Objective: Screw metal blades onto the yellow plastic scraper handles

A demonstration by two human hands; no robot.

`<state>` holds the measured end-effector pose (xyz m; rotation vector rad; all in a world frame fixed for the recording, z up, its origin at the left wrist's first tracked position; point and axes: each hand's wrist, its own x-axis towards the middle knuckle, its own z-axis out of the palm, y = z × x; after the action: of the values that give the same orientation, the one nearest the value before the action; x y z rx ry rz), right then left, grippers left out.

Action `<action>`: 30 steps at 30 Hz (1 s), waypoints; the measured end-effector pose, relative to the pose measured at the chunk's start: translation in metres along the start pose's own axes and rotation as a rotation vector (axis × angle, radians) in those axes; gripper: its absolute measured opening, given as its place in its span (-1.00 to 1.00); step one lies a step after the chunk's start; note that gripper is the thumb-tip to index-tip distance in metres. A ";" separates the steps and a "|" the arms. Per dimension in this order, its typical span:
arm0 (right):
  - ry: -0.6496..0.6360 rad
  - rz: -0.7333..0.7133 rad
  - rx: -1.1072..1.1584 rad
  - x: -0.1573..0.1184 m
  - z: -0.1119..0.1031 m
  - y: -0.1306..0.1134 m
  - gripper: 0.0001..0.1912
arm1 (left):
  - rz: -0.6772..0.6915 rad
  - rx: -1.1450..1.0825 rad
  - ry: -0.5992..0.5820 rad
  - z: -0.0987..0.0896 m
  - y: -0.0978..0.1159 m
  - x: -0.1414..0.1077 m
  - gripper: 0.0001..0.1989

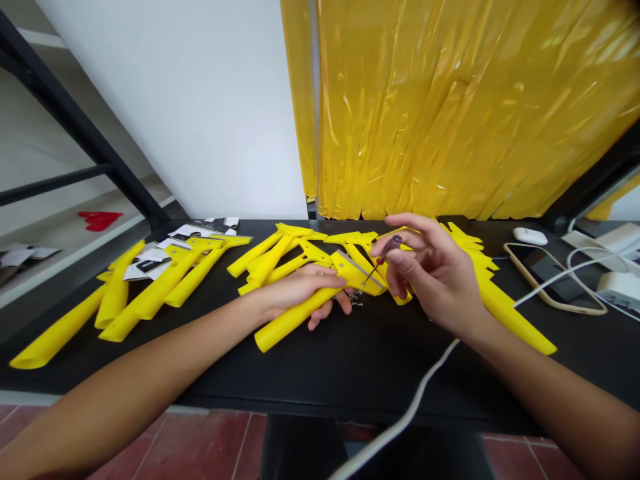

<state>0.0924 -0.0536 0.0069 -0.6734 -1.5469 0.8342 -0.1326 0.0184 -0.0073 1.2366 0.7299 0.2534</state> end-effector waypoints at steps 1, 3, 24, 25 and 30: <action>-0.022 0.008 0.043 0.000 0.000 0.000 -0.69 | -0.002 0.000 -0.004 0.000 0.000 0.000 -0.70; -0.048 0.005 0.080 -0.001 0.000 0.001 -0.74 | 0.000 -0.008 -0.010 0.000 0.000 0.000 -0.71; 0.036 -0.097 -0.104 0.002 0.000 0.010 -0.89 | 0.034 0.080 -0.068 0.002 -0.002 -0.002 -0.74; 0.033 -0.102 -0.110 0.002 0.000 0.010 -0.88 | 0.036 0.080 -0.070 0.001 -0.002 -0.001 -0.73; 0.012 -0.124 -0.153 0.001 0.000 0.009 -0.86 | 0.048 0.078 -0.075 0.000 -0.004 0.000 -0.70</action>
<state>0.0923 -0.0473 0.0006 -0.6843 -1.6359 0.6229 -0.1335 0.0170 -0.0112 1.3320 0.6508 0.2186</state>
